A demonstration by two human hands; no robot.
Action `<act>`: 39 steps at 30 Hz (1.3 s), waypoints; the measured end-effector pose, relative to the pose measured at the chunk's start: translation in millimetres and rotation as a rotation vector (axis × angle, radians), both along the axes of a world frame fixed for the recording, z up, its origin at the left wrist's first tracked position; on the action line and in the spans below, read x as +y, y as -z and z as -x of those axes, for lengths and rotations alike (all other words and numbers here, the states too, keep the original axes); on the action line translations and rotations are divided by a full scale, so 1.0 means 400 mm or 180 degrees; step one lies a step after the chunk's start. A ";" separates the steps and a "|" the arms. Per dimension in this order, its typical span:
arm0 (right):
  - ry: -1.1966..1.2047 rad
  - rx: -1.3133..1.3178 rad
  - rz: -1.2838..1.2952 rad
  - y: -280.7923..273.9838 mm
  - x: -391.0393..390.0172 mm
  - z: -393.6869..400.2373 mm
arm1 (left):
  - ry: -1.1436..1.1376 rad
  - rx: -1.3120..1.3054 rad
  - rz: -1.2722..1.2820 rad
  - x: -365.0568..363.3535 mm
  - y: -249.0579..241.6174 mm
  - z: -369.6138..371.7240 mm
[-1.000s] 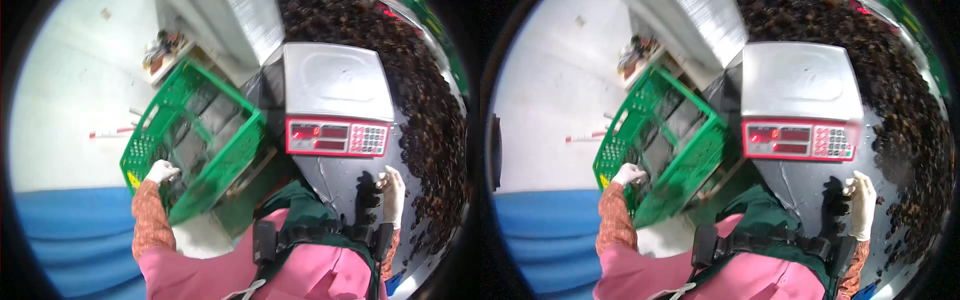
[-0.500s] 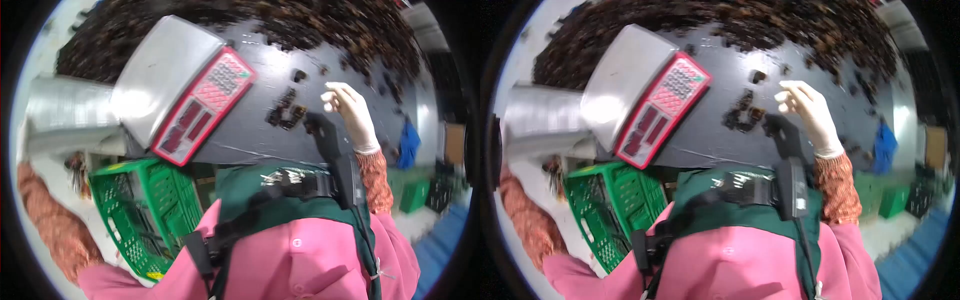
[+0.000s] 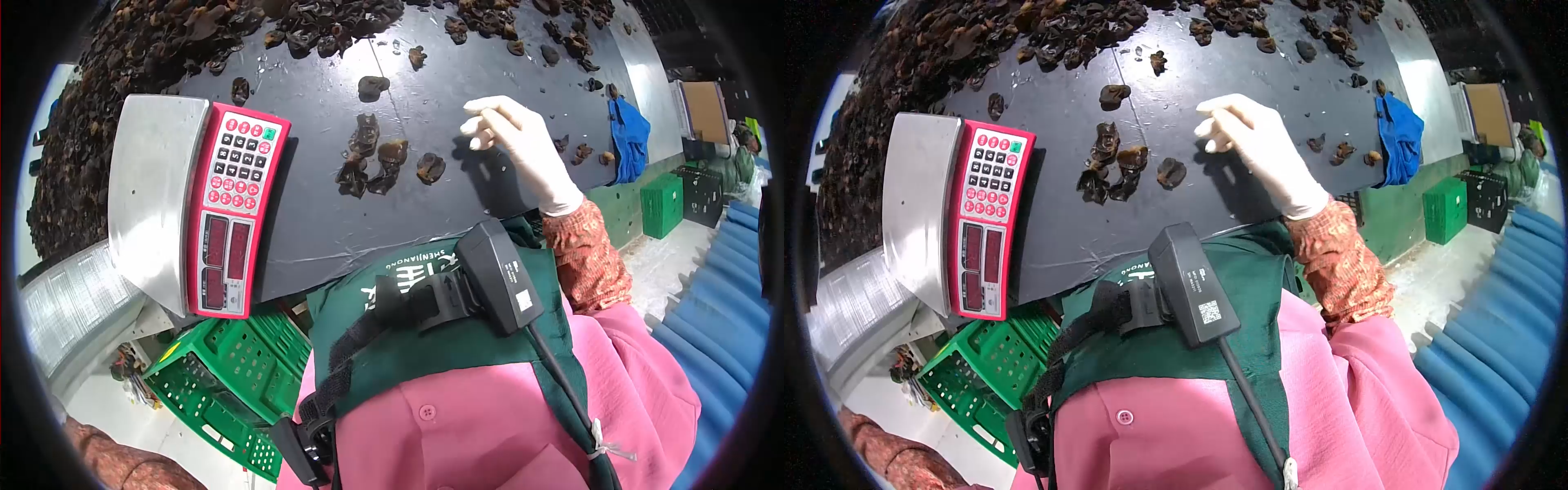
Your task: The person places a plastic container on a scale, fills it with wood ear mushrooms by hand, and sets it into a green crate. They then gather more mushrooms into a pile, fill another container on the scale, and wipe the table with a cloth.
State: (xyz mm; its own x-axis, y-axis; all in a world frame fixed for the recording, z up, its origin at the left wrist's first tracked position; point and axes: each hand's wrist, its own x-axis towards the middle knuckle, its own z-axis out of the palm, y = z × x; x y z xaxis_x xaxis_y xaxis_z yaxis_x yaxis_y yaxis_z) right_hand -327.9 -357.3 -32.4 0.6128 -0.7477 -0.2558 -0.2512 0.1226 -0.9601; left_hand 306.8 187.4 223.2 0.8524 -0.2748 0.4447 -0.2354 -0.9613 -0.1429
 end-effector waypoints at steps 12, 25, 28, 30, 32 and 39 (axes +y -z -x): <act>-0.0229 0.0680 0.1680 0.079 0.076 -0.038 | 0.0824 -0.0050 0.0567 -0.171 -0.031 0.282; -0.0511 0.0473 0.1931 0.095 0.051 -0.090 | 0.2713 0.0269 -0.0249 -0.539 0.387 0.645; -0.0367 0.0240 0.1685 0.083 -0.020 -0.143 | 0.2727 0.0458 0.0621 -0.590 0.382 0.738; -0.0455 0.0255 0.2269 0.076 -0.065 -0.198 | 0.2894 0.1275 0.0721 -0.669 0.403 0.841; -0.0660 0.0514 0.2662 0.080 -0.097 -0.251 | 0.3119 0.2088 0.0830 -0.760 0.494 0.920; -0.1526 0.0844 0.3334 0.128 -0.100 -0.333 | 0.3068 0.2312 0.0916 -0.892 0.725 1.085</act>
